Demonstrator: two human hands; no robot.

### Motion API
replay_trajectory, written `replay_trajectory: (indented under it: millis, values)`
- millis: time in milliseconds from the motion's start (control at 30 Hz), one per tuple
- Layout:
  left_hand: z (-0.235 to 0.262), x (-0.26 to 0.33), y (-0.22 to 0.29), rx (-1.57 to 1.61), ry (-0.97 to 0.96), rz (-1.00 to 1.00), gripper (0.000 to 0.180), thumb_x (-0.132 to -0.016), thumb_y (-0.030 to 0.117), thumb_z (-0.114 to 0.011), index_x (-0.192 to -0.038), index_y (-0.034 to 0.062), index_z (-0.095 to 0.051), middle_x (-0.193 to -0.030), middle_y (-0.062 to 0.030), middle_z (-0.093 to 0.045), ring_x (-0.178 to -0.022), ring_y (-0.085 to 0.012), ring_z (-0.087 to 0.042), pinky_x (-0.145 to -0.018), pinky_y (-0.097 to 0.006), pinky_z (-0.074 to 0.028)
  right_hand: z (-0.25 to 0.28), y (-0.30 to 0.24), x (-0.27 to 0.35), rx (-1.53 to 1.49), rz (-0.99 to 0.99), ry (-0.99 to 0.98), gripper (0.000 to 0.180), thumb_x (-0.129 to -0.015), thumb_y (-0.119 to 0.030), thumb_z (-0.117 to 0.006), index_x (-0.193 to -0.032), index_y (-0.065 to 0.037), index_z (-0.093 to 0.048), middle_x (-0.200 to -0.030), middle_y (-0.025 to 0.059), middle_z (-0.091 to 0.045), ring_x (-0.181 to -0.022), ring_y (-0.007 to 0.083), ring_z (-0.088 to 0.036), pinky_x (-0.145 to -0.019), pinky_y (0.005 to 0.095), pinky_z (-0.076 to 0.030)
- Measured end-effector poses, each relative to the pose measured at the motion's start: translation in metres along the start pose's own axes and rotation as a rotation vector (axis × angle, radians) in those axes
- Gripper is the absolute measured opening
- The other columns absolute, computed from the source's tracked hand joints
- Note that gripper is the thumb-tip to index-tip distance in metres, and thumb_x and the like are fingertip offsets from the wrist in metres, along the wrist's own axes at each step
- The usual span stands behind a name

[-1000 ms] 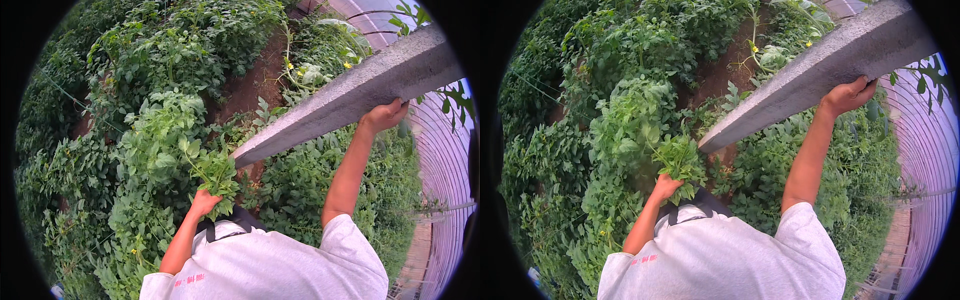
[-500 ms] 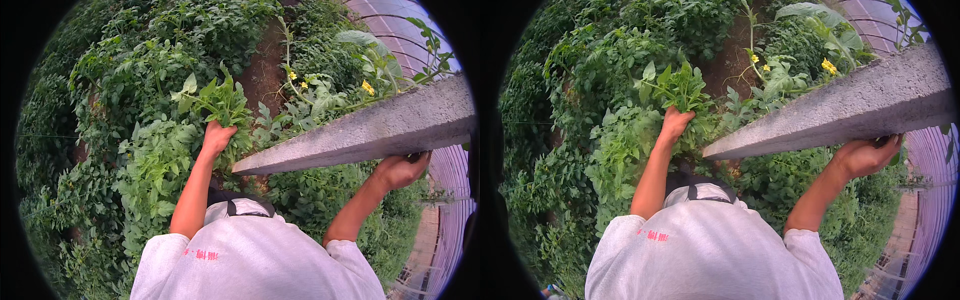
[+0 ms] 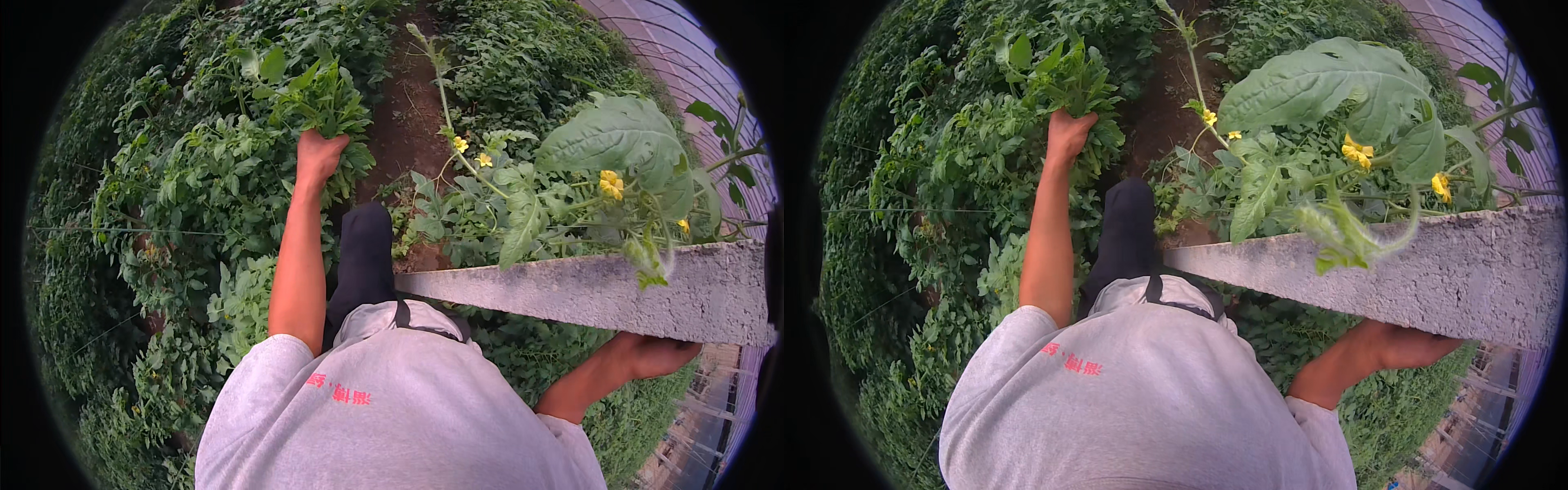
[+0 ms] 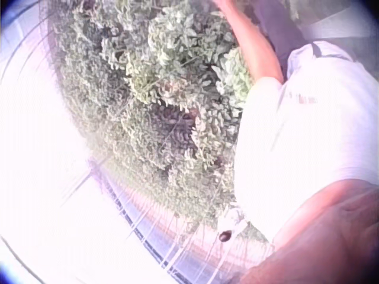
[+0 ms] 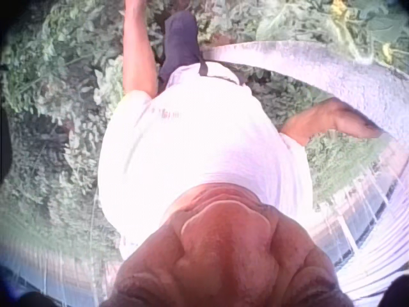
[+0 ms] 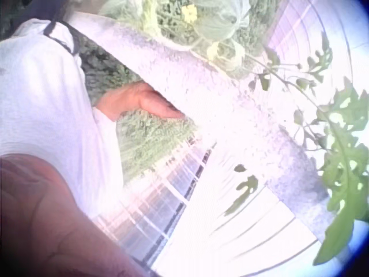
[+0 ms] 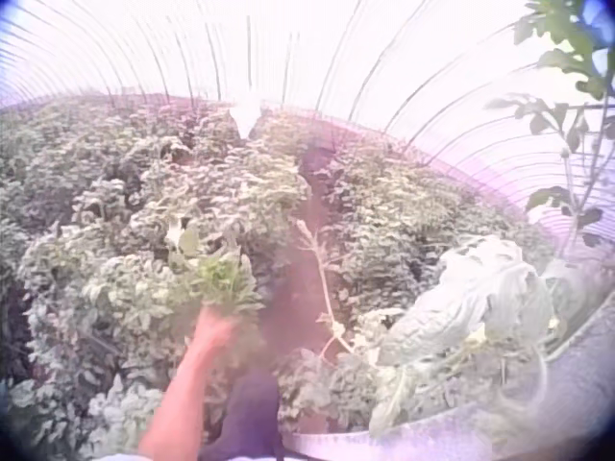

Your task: The person walks through a greenhouse and repeatedly plucks green leafy vegetable stems from plants, gathering them in the left hand. The person also briefly handles a vine with yellow flowers, removing small parts by hand.

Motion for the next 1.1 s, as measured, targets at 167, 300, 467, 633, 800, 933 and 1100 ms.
replay_trajectory:
  millis: [167,300,467,633,800,933,1100]
  values:
    - [-0.048,-0.089,-0.028,0.040,-0.247,0.155,0.044,-0.074,0.011,-0.071,-0.113,-0.0071,-0.063,-0.102,-0.0135,-0.071,-0.089,-0.0211,-0.066,-0.082,-0.034,-0.051,-0.003,0.001,0.012,0.024,0.071,0.167,0.043,-0.100,-0.028,-0.050,-0.132,-0.001,-0.057,-0.124,0.0123,-0.064,-0.113,0.0253,-0.061,-0.097,0.0422,-0.049]
    - [-0.109,-0.170,-0.057,-0.038,-0.398,0.098,0.046,-0.073,0.013,-0.070,-0.114,-0.0050,-0.063,-0.098,-0.0130,-0.071,-0.087,-0.0217,-0.067,-0.080,-0.035,-0.052,0.016,0.008,-0.005,0.154,0.137,0.283,0.043,-0.100,-0.029,-0.051,-0.132,-0.001,-0.057,-0.123,0.0120,-0.065,-0.111,0.0246,-0.061,-0.096,0.0411,-0.049]
    - [-0.228,-0.275,-0.108,-0.211,-0.828,0.103,0.039,-0.074,0.007,-0.068,-0.112,-0.0033,-0.063,-0.097,-0.0105,-0.070,-0.086,-0.0195,-0.065,-0.079,-0.034,-0.052,0.082,-0.001,-0.016,0.415,0.180,0.536,0.043,-0.099,-0.030,-0.053,-0.131,-0.001,-0.057,-0.122,0.0117,-0.065,-0.109,0.0239,-0.062,-0.094,0.0398,-0.049]
    - [-0.352,-0.338,-0.099,-0.104,-1.214,0.065,0.036,-0.076,0.004,-0.067,-0.111,-0.0021,-0.063,-0.094,-0.0052,-0.069,-0.083,-0.0160,-0.064,-0.077,-0.032,-0.052,0.151,-0.047,0.034,0.621,0.137,0.858,0.044,-0.098,-0.030,-0.054,-0.131,-0.002,-0.058,-0.120,0.0114,-0.066,-0.107,0.0231,-0.062,-0.092,0.0385,-0.049]
    - [-0.414,-0.354,-0.054,-0.139,-1.506,0.126,0.031,-0.077,0.001,-0.067,-0.108,-0.0016,-0.064,-0.094,-0.0046,-0.069,-0.081,-0.0151,-0.063,-0.074,-0.030,-0.051,0.182,-0.079,0.126,0.664,0.065,1.171,0.044,-0.098,-0.031,-0.055,-0.131,-0.002,-0.058,-0.119,0.0110,-0.066,-0.105,0.0223,-0.063,-0.090,0.0372,-0.050]
    - [-0.440,-0.356,-0.018,-0.154,-1.716,0.065,0.028,-0.079,0.000,-0.067,-0.106,-0.0037,-0.065,-0.097,-0.0053,-0.069,-0.080,-0.0146,-0.063,-0.075,-0.031,-0.051,0.179,-0.087,0.200,0.638,0.058,1.347,0.044,-0.098,-0.032,-0.056,-0.130,-0.002,-0.058,-0.118,0.0108,-0.066,-0.103,0.0217,-0.063,-0.089,0.0361,-0.050]
    - [-0.489,-0.352,0.003,-0.108,-1.918,0.126,0.031,-0.080,-0.003,-0.066,-0.111,-0.0013,-0.065,-0.102,-0.0031,-0.069,-0.088,-0.0130,-0.062,-0.082,-0.030,-0.050,0.168,-0.077,0.252,0.632,0.033,1.467,0.044,-0.097,-0.032,-0.058,-0.130,-0.002,-0.059,-0.116,0.0105,-0.067,-0.101,0.0209,-0.064,-0.087,0.0348,-0.050]
Point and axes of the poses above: each hand's wrist, its own x-axis away from the middle knuckle, its own z-axis out of the back of the hand, y = z × x, the point moved 5 cm from there along -x, towards the middle knuckle
